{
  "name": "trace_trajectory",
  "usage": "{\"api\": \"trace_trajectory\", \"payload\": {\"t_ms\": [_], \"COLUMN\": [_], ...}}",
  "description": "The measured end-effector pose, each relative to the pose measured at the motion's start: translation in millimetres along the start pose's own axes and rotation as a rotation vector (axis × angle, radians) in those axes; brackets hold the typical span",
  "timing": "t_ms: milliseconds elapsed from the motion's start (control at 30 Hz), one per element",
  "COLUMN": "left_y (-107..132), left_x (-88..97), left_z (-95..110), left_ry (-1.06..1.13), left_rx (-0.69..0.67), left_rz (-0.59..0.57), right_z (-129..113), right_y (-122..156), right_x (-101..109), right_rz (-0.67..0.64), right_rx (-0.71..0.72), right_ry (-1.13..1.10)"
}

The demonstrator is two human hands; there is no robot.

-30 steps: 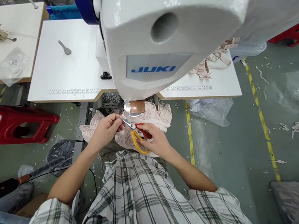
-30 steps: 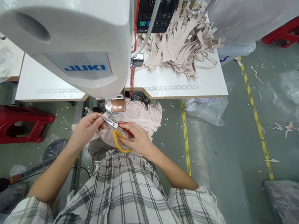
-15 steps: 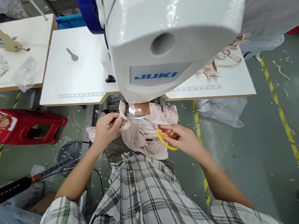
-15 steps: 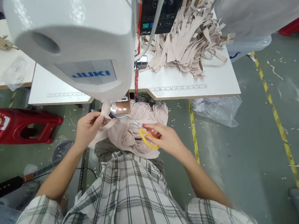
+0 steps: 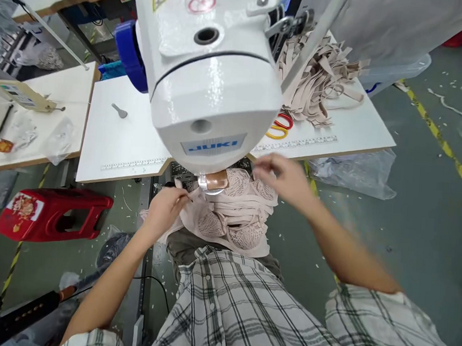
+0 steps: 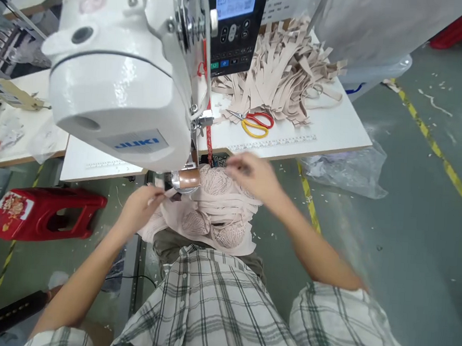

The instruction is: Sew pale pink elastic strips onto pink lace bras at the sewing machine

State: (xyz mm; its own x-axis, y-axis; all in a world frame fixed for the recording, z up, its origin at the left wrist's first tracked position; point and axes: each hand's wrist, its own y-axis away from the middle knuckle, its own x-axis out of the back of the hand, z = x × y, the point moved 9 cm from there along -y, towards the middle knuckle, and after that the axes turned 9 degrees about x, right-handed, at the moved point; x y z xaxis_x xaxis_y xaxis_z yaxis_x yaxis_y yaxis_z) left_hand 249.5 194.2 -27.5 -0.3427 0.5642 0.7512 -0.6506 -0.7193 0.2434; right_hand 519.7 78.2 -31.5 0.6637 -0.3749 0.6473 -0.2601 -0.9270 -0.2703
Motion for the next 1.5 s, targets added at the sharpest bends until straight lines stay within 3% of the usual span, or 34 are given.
{"api": "trace_trajectory", "payload": {"t_ms": [67, 100, 200, 300, 400, 467, 567, 667, 800, 933, 1500], "left_y": [10.2, 15.5, 27.7, 29.6, 22.7, 18.9, 16.5, 15.8, 11.8, 5.8, 8.0], "left_x": [-13.1, -23.9, -50.9, -55.5, -54.2, -51.4, -39.3, -26.0, -21.4, -14.3, -5.0], "left_z": [23.7, 36.3, 70.3, 92.3, 93.1, 86.8, 72.6, 65.2, 70.3, 69.4, 86.0], "left_ry": [-0.164, -0.19, -0.132, 0.047, 0.307, 0.416, 0.372, 0.175, -0.108, -0.166, -0.357], "left_rx": [-0.154, -0.216, -0.312, -0.272, -0.095, 0.011, 0.091, 0.052, -0.081, -0.077, -0.294], "left_rz": [0.078, 0.067, -0.02, -0.021, -0.024, 0.008, 0.143, 0.265, 0.306, 0.347, 0.525], "right_z": [-43.2, -59.4, -79.0, -73.8, -58.9, -55.3, -53.3, -48.8, -49.7, -55.8, -54.6], "right_y": [37.7, 53.7, 72.4, 69.5, 60.7, 48.7, 21.8, -5.7, -35.1, -53.1, -67.4], "right_x": [-50.8, -67.7, -87.3, -86.5, -72.4, -60.4, -47.6, -39.9, -36.8, -36.3, -42.3], "right_rz": [-0.32, -0.399, -0.325, -0.159, 0.029, 0.109, 0.162, 0.155, 0.073, 0.014, -0.05], "right_rx": [0.079, 0.102, 0.072, -0.093, -0.299, -0.331, -0.274, -0.211, -0.124, -0.03, 0.005], "right_ry": [-0.252, -0.282, -0.355, -0.651, -0.741, -0.7, -0.642, -0.506, -0.388, -0.367, -0.229]}}
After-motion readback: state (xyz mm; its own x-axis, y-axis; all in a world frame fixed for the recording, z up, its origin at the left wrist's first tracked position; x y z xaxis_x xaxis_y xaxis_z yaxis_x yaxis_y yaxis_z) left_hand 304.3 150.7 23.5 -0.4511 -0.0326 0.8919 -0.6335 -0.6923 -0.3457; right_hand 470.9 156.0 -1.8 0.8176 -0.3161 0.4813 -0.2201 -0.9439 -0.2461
